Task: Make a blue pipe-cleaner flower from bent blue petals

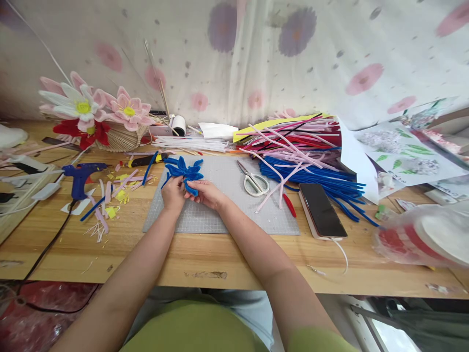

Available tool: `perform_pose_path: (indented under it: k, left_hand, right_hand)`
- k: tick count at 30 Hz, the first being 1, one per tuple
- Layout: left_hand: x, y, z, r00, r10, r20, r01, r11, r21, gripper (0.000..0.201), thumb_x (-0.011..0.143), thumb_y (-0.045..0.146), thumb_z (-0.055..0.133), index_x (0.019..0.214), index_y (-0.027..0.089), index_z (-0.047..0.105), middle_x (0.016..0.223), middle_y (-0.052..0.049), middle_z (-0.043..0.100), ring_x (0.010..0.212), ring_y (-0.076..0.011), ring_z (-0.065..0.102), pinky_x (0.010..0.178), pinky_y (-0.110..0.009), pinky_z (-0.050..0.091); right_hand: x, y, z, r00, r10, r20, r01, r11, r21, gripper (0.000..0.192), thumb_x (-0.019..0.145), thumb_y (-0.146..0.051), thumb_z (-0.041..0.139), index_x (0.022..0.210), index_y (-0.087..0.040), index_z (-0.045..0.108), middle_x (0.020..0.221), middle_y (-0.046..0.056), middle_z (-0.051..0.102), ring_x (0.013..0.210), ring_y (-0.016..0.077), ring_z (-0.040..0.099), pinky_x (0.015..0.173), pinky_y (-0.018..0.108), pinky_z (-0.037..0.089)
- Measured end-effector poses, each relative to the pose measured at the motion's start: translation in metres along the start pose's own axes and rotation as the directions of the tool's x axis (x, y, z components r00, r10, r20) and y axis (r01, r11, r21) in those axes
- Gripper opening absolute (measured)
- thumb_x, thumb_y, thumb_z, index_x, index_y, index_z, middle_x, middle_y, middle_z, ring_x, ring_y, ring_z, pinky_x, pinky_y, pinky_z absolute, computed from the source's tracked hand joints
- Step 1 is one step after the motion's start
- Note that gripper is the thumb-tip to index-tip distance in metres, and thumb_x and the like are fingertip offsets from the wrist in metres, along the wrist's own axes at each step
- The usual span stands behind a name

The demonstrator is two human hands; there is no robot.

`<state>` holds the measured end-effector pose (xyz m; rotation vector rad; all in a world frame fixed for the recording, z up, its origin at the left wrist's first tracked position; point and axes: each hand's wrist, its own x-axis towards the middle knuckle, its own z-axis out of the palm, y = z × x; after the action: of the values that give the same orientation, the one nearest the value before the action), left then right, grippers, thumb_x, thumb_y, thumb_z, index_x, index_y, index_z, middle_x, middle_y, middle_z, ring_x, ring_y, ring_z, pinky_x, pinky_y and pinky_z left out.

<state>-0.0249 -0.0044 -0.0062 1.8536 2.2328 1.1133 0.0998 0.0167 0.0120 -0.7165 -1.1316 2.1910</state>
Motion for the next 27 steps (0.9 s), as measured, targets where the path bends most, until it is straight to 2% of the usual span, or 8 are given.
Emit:
perform_pose_path:
  k: [4, 8, 13, 19, 24, 27]
  left_hand:
    - [-0.004, 0.003, 0.0, 0.998, 0.059, 0.038, -0.059, 0.998, 0.016, 0.015, 0.08, 0.02, 0.053, 0.074, 0.018, 0.067, 0.08, -0.006, 0.066, 0.072, -0.0169, 0.057, 0.058, -0.027, 0.031]
    - [-0.005, 0.004, 0.001, 0.996, 0.08, 0.028, -0.081, 0.996, 0.042, 0.016, 0.082, 0.02, 0.052, 0.073, 0.018, 0.066, 0.079, -0.007, 0.066, 0.072, -0.0175, 0.057, 0.058, -0.027, 0.03]
    - [-0.004, 0.005, 0.001, 0.997, 0.081, 0.015, -0.082, 0.996, 0.045, 0.017, 0.081, 0.017, 0.052, 0.071, 0.017, 0.065, 0.078, -0.007, 0.066, 0.072, -0.0175, 0.057, 0.057, -0.027, 0.029]
    - [-0.005, 0.005, 0.002, 0.997, 0.082, -0.001, -0.081, 0.996, 0.02, 0.015, 0.079, 0.016, 0.053, 0.071, 0.018, 0.065, 0.077, -0.007, 0.065, 0.07, -0.017, 0.057, 0.057, -0.027, 0.029]
    - [-0.007, 0.006, 0.002, 0.995, 0.094, -0.014, -0.094, 0.995, -0.014, 0.015, 0.078, 0.018, 0.053, 0.069, 0.018, 0.065, 0.076, -0.007, 0.065, 0.069, -0.0169, 0.057, 0.056, -0.027, 0.03]
    - [-0.007, 0.006, 0.002, 0.996, 0.083, -0.042, -0.087, 0.991, -0.101, 0.018, 0.078, 0.017, 0.052, 0.064, 0.018, 0.063, 0.072, -0.006, 0.064, 0.067, -0.0158, 0.056, 0.058, -0.026, 0.034]
  right_hand:
    - [0.003, -0.001, -0.002, 0.995, 0.072, -0.072, -0.067, 0.995, 0.072, 0.022, 0.078, -0.031, 0.061, 0.067, -0.012, 0.059, 0.055, -0.001, 0.062, 0.042, 0.0036, 0.05, 0.036, 0.012, 0.033]
    - [0.005, -0.003, -0.002, 0.982, 0.136, -0.127, -0.124, 0.988, 0.096, 0.021, 0.085, -0.023, 0.053, 0.07, -0.011, 0.061, 0.057, 0.0, 0.063, 0.042, 0.0041, 0.052, 0.037, 0.013, 0.038]
    - [0.006, -0.002, 0.005, 0.964, 0.116, -0.241, -0.085, 0.987, 0.138, 0.024, 0.086, -0.021, 0.05, 0.066, -0.011, 0.059, 0.051, 0.0, 0.06, 0.038, 0.0043, 0.049, 0.037, 0.014, 0.039]
    - [0.008, 0.003, 0.014, 0.92, 0.017, -0.392, 0.021, 0.995, 0.092, 0.025, 0.083, -0.023, 0.051, 0.061, -0.013, 0.056, 0.045, -0.001, 0.056, 0.034, 0.0039, 0.043, 0.035, 0.015, 0.034]
    - [0.009, 0.003, 0.015, 0.91, 0.034, -0.413, -0.01, 0.998, 0.061, 0.026, 0.082, -0.024, 0.05, 0.058, -0.014, 0.054, 0.042, -0.003, 0.052, 0.033, 0.0038, 0.04, 0.034, 0.015, 0.032]
    - [0.008, 0.003, 0.013, 0.918, 0.036, -0.396, -0.046, 0.999, -0.017, 0.03, 0.083, -0.029, 0.05, 0.058, -0.013, 0.052, 0.041, -0.003, 0.051, 0.033, 0.0037, 0.04, 0.033, 0.015, 0.03]
